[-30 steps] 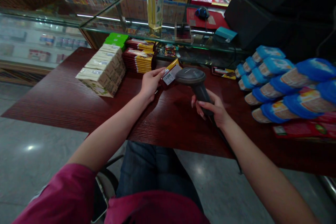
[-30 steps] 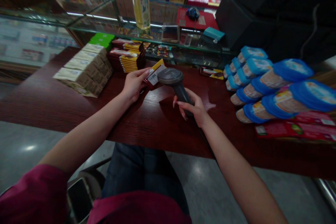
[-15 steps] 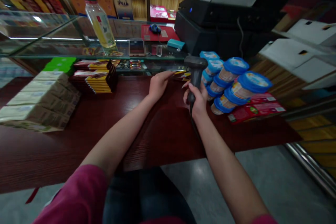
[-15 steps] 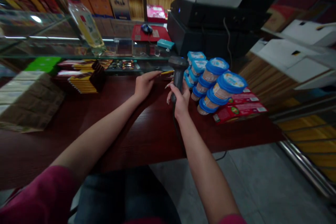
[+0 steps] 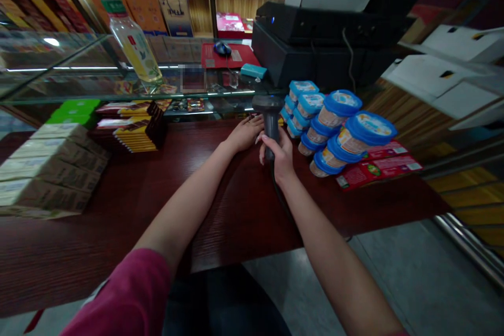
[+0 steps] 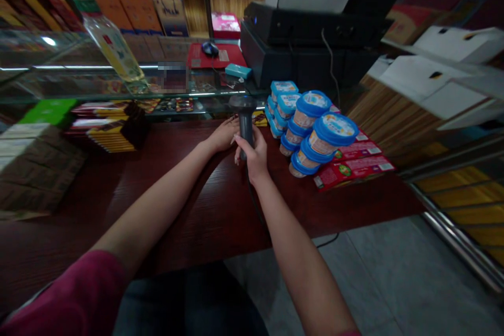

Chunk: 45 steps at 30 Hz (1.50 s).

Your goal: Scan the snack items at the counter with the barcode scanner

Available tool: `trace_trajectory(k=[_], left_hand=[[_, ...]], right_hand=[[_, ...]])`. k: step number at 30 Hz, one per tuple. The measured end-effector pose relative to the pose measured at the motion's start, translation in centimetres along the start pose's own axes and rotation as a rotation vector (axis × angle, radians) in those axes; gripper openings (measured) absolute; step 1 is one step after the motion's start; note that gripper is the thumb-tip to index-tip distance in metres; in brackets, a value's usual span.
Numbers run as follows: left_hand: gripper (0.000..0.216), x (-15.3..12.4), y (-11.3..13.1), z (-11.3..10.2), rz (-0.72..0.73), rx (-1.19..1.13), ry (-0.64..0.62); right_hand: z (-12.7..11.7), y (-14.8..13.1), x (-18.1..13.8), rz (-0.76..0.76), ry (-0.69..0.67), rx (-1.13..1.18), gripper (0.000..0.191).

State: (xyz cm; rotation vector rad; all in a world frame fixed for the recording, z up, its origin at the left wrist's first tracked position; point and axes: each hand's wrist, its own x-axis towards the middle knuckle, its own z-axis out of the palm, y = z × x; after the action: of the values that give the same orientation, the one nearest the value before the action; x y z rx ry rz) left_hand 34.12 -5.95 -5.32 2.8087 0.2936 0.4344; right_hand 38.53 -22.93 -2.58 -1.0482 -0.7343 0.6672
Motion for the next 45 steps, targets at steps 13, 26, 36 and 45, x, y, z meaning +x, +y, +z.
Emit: trace_trajectory(k=[13,26,36,45], left_hand=[[0.065,-8.9,2.0,-2.9,-0.131,0.207,0.287],[0.064,-26.5,-6.1,-12.3,-0.684,0.272,0.861],[0.042,-23.6,-0.6,-12.3,-0.531,0.322,0.517],[0.044,-24.1,-2.4,-12.1,-0.364,0.279,0.298]], right_hand=[[-0.8,0.3,-1.1,0.040,-0.099,0.013,0.032],[1.9,-1.7,-4.1,0.326,-0.411,0.056,0.025],[1.4,-1.1,-4.3,0.364,-0.577,-0.024,0.032],[1.8,-1.3,-4.6,0.368,-0.564,0.003,0.027]])
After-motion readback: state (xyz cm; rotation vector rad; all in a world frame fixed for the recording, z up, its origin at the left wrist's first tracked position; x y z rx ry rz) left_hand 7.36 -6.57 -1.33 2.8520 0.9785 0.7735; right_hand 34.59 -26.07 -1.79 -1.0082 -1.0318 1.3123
